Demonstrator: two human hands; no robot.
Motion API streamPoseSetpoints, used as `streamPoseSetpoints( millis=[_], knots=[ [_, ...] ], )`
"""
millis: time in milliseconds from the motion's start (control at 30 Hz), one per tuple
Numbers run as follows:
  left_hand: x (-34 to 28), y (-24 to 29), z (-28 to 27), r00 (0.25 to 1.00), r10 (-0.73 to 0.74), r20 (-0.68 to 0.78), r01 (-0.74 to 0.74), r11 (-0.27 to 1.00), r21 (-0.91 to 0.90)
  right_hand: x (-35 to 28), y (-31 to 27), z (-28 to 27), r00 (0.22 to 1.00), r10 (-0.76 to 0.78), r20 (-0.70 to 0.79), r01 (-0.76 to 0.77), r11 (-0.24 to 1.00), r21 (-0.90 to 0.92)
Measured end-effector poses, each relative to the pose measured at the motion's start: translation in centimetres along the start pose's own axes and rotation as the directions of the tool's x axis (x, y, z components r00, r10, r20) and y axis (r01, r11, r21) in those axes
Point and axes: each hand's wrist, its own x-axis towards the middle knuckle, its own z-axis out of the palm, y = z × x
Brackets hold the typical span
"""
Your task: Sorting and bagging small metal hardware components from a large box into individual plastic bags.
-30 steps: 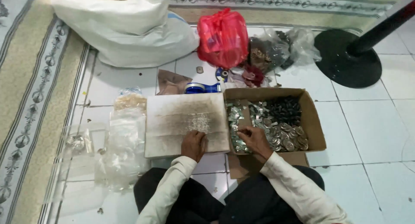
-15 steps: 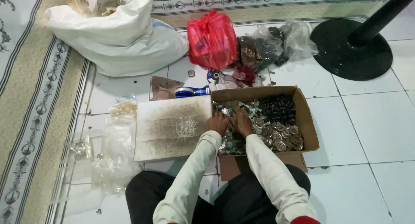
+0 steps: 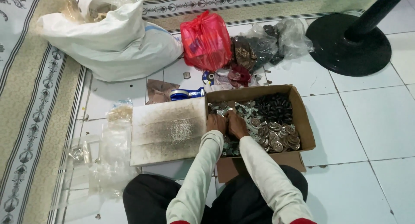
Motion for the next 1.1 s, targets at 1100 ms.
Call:
streamPoseSetpoints(
  millis=[1100],
  knots=[
    [-2.6,-3.7,-1.3,0.966,-0.199,-0.168,-0.021,0.583,-0.812,1.6,1.5,-1.2,0.979,0.172,0.111,-0.181,0.477,0.860]
  ],
)
